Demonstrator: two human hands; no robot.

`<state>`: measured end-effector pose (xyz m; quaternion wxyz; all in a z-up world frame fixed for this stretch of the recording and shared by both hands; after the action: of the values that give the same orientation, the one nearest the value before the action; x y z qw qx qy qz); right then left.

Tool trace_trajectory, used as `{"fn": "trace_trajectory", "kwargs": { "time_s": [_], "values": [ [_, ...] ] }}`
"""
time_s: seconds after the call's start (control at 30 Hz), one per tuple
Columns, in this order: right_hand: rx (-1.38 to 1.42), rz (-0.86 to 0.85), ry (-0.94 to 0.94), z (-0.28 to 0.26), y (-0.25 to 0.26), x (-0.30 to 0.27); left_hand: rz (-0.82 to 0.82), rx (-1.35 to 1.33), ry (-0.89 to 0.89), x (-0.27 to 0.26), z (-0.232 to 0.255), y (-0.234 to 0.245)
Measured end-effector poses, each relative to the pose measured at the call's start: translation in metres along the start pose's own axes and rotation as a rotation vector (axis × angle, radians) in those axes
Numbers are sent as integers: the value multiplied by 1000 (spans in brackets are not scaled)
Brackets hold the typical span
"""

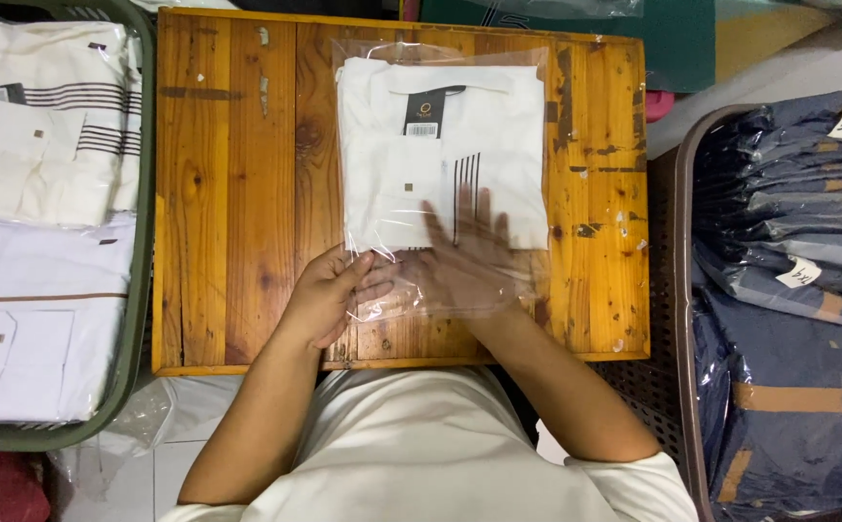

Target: Folding a white shirt and carefully inserting it into a clear plastic bag for final packaging.

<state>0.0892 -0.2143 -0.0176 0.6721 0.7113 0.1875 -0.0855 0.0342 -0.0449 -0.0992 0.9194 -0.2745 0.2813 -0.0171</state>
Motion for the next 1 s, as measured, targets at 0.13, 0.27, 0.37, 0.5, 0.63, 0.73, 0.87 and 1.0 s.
{"fn": "trace_trajectory", "kwargs": {
  "time_s": [0.13,0.27,0.37,0.5,0.63,0.73,0.87,1.0],
  "values": [
    [34,-219,89,-9,-4,-7,-3,4,-38,-2,-2,-2],
    [122,-291,184,-8,-1,-3,-10,38,-94,3,-15,1],
    [-105,-237,109,-11,9,-11,-13,75,-117,3,-16,3],
    [-276,467,179,-7,-4,7,-65,67,-97,-5,-7,-4],
    [-149,58,46,-14,29,-1,-79,117,-77,-10,1,-9],
    [-222,108,114,-10,27,6,-65,147,-58,-15,11,-16],
    [-395,226,67,2,0,16,-17,227,-52,-14,12,-11],
    [-80,215,223,6,4,-1,83,397,-23,-24,33,-12]
  ]
}}
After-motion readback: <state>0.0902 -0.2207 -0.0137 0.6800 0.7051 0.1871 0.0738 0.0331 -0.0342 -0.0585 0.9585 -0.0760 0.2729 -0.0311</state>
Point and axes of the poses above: each hand's wrist, its own x-axis towards the middle knuckle, its own y-axis out of the back of the hand, z = x × y, the point moved 8 cm from there along x, towards the middle knuckle, and after that the axes turned 2 degrees about -x, right-handed, at the moved point
